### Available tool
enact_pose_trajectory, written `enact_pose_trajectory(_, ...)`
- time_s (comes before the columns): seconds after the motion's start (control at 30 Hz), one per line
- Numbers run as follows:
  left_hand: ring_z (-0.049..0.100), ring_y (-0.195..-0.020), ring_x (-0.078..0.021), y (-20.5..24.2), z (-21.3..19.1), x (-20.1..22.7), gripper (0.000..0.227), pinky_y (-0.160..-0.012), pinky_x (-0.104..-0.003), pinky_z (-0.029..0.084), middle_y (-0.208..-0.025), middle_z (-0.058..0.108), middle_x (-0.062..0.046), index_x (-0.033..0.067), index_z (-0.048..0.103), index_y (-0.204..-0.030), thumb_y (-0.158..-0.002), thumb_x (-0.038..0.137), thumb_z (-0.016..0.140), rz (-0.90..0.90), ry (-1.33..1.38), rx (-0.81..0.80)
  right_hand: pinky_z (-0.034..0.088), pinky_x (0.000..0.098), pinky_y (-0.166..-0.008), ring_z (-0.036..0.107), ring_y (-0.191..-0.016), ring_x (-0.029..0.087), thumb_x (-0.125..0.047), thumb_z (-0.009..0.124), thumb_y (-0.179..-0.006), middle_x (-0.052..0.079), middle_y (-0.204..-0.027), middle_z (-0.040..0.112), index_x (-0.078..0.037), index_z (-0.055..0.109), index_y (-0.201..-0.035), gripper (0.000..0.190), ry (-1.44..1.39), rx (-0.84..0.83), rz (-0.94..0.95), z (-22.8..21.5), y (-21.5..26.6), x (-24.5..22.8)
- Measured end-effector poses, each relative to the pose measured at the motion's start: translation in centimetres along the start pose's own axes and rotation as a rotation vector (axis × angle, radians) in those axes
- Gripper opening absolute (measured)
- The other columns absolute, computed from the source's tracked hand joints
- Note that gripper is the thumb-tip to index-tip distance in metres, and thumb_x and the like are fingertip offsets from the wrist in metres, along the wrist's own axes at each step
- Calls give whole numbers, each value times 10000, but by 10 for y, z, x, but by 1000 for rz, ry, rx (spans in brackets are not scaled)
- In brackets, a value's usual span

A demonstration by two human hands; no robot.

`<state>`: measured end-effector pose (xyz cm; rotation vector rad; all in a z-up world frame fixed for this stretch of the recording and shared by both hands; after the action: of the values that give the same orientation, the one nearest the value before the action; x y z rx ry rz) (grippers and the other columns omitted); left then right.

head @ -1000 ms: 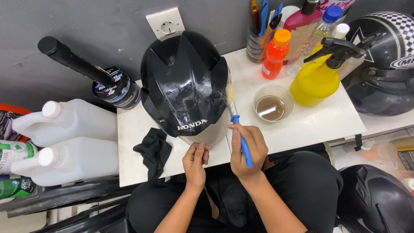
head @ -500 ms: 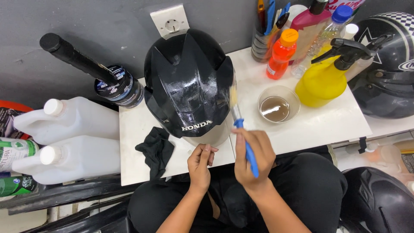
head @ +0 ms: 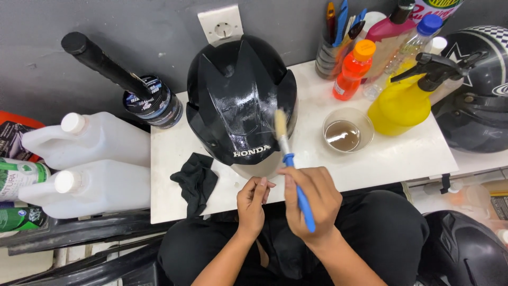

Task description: The person uses a paintbrush to apply a clear liquid to the surface of a black motorcycle helmet. They systematically cover the front and sides of the helmet with the liquid.

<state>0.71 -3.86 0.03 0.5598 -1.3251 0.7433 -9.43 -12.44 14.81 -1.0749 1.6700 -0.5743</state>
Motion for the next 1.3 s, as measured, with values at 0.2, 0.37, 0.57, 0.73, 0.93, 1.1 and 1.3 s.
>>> enact_pose_trajectory(0.2, 401, -566, -93, 2, 0, -7, 286, -546, -230, 322, -606, 476, -1, 14, 689, -856, -1014, 202, 542, -2, 29, -13, 400, 296, -588, 513, -605, 213, -4, 555, -969, 83, -788, 631, 9, 701, -988, 148, 10, -99, -162, 2, -34, 0)
enact_pose_trajectory(0.37, 394, -562, -86, 1, -4, -3, 302, -557, -233, 324, -580, 419, 8, 12, 683, -844, -1016, 209, 532, -5, -9, 9, 384, 314, -577, 518, -599, 215, -21, 518, -999, 94, -761, 646, 23, 691, -930, 191, 66, -82, -180, 3, -40, 10)
enact_pose_trajectory(0.57, 398, -572, -81, 1, -2, -11, 294, -566, -241, 335, -589, 417, 21, 64, 626, -813, -1016, 254, 528, 19, -65, -22, 411, 294, -506, 530, -559, 213, -121, 483, -994, 92, -710, 623, -17, 701, -834, 289, 4, -25, -223, 4, -21, 5)
enact_pose_trajectory(0.73, 376, -580, -84, 2, 7, -3, 321, -601, -238, 350, -593, 385, 12, 10, 690, -845, -1017, 237, 541, 16, -45, -51, 381, 306, -542, 487, -589, 225, -70, 492, -1000, 103, -765, 599, 4, 707, -915, 243, 33, -43, -181, 5, -27, 20)
enact_pose_trajectory(0.93, 382, -589, -88, 1, 7, 4, 316, -627, -240, 370, -604, 390, 17, 36, 679, -843, -1017, 258, 537, 25, -73, -58, 358, 314, -490, 449, -489, 218, -70, 436, -991, 82, -634, 572, -18, 597, -721, 318, 17, -36, -183, -4, -18, 6)
enact_pose_trajectory(1.1, 407, -600, -79, 2, 9, 0, 331, -624, -232, 386, -624, 429, 15, 25, 692, -849, -1011, 270, 542, 5, -122, -63, 381, 308, -554, 487, -573, 225, -39, 454, -997, 79, -748, 637, 17, 632, -806, 267, 106, -44, -128, -4, -20, 19)
enact_pose_trajectory(1.3, 405, -588, -83, 0, 8, -1, 331, -618, -237, 390, -601, 419, 17, 35, 699, -842, -1004, 284, 551, 7, -147, -50, 342, 303, -508, 450, -543, 222, -37, 470, -977, 88, -703, 606, 15, 617, -768, 261, 84, -60, -107, -10, -18, 12)
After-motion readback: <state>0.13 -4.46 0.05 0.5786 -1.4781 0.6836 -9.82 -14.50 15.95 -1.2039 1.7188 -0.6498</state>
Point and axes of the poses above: each hand's wrist, its own y-axis away from the middle knuckle, its own z-axis out of the palm, x = y × z, the point moved 3 cm from there along -y, towards the middle knuckle
